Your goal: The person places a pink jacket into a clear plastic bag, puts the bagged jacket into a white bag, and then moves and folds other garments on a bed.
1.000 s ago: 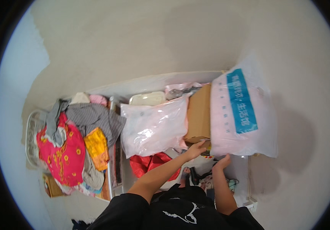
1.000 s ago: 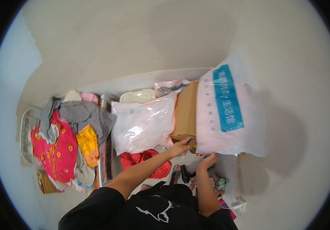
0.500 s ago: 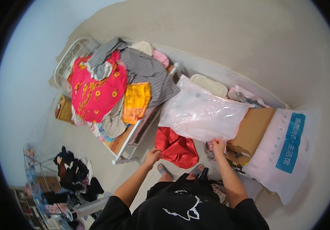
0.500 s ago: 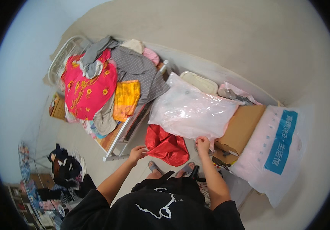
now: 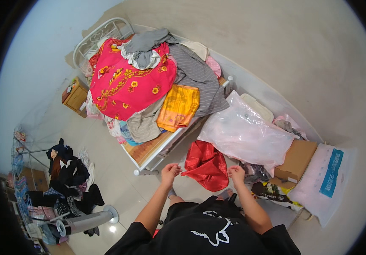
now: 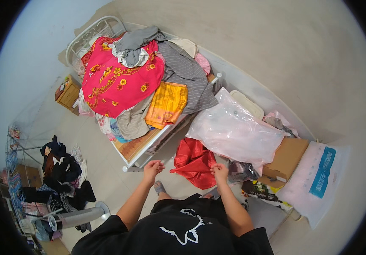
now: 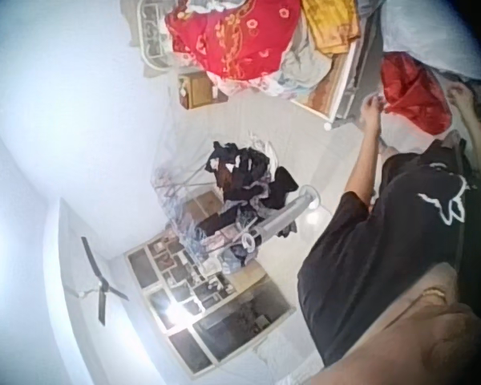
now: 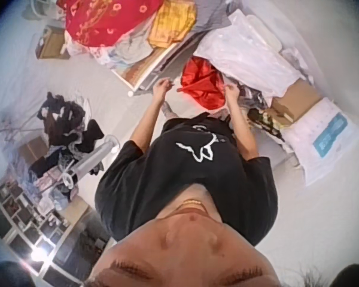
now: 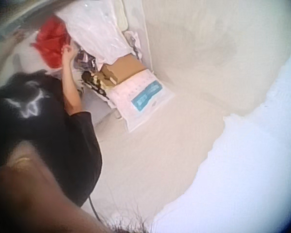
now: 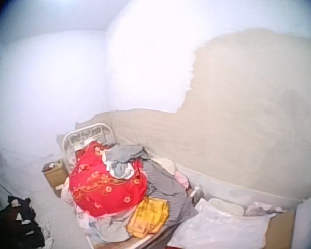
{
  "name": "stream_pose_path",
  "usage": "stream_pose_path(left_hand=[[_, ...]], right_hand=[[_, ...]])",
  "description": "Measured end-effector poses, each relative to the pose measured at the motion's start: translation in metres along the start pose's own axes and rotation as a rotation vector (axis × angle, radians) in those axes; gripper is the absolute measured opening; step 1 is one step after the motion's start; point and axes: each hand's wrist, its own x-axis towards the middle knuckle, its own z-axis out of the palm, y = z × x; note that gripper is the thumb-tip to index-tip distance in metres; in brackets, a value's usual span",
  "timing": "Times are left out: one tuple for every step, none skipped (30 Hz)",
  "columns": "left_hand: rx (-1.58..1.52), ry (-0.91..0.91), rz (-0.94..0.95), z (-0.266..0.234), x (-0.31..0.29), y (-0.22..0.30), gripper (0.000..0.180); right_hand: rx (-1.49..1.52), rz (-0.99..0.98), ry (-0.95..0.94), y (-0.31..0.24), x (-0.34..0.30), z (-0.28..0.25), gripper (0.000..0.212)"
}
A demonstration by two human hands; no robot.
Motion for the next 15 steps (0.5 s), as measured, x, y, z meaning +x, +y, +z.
stream_pose_path(left_hand=[[-0.004, -0.027, 0.008, -0.012, 0.004, 0.006, 0.017], [-0.021, -0.048, 0.02, -0.025, 0.009, 0.01, 0.017], [-0.041, -0.068, 0.029, -0.038, 0.013, 0.015, 0.018], [-0.062, -0.064, 0.019, -0.055, 0.015, 0.022, 0.017], [-0.081, -0.069, 0.016, -0.072, 0.018, 0.027, 0.017], [-0.06, -0.072, 0.041, -0.092, 0.019, 0.034, 0.017], [-0.04, -0.072, 0.067, -0.11, 0.02, 0.038, 0.017], [-0.069, -0.015, 0.084, -0.134, 0.021, 0.041, 0.016], [-0.07, -0.008, 0.088, -0.157, 0.019, 0.043, 0.016], [-0.055, 0.048, 0.083, -0.178, 0.015, 0.044, 0.016], [-0.038, 0.101, 0.083, -0.198, 0.012, 0.046, 0.016], [-0.05, 0.126, 0.088, -0.218, 0.008, 0.049, 0.016], [-0.056, 0.137, 0.102, -0.235, 0.005, 0.052, 0.016], [-0.057, 0.185, 0.101, -0.246, 0.0, 0.053, 0.015], [-0.058, 0.233, 0.1, -0.256, -0.004, 0.054, 0.015]], right_hand=[[0.018, 0.026, 0.022, 0.004, -0.01, 0.018, 0.007], [0.01, 0.016, 0.023, 0.016, -0.015, 0.032, 0.007], [-0.009, 0.058, 0.05, 0.023, -0.021, 0.047, 0.008], [-0.005, 0.081, 0.057, 0.033, -0.032, 0.065, 0.009], [-0.008, 0.101, 0.066, 0.034, -0.043, 0.081, 0.01], [-0.027, 0.093, 0.069, 0.034, -0.051, 0.098, 0.01], [-0.031, 0.105, 0.05, 0.033, -0.058, 0.114, 0.011], [-0.017, 0.123, 0.022, 0.036, -0.064, 0.136, 0.012], [-0.018, 0.123, 0.015, 0.036, -0.069, 0.153, 0.012], [-0.008, 0.103, -0.025, 0.036, -0.073, 0.168, 0.012], [0.007, 0.078, -0.065, 0.036, -0.076, 0.182, 0.011], [0.003, 0.077, -0.087, 0.038, -0.077, 0.197, 0.012], [0.001, 0.069, -0.104, 0.041, -0.079, 0.211, 0.012], [-0.002, 0.074, -0.121, 0.045, -0.08, 0.22, 0.012], [-0.006, 0.078, -0.139, 0.048, -0.082, 0.229, 0.013]])
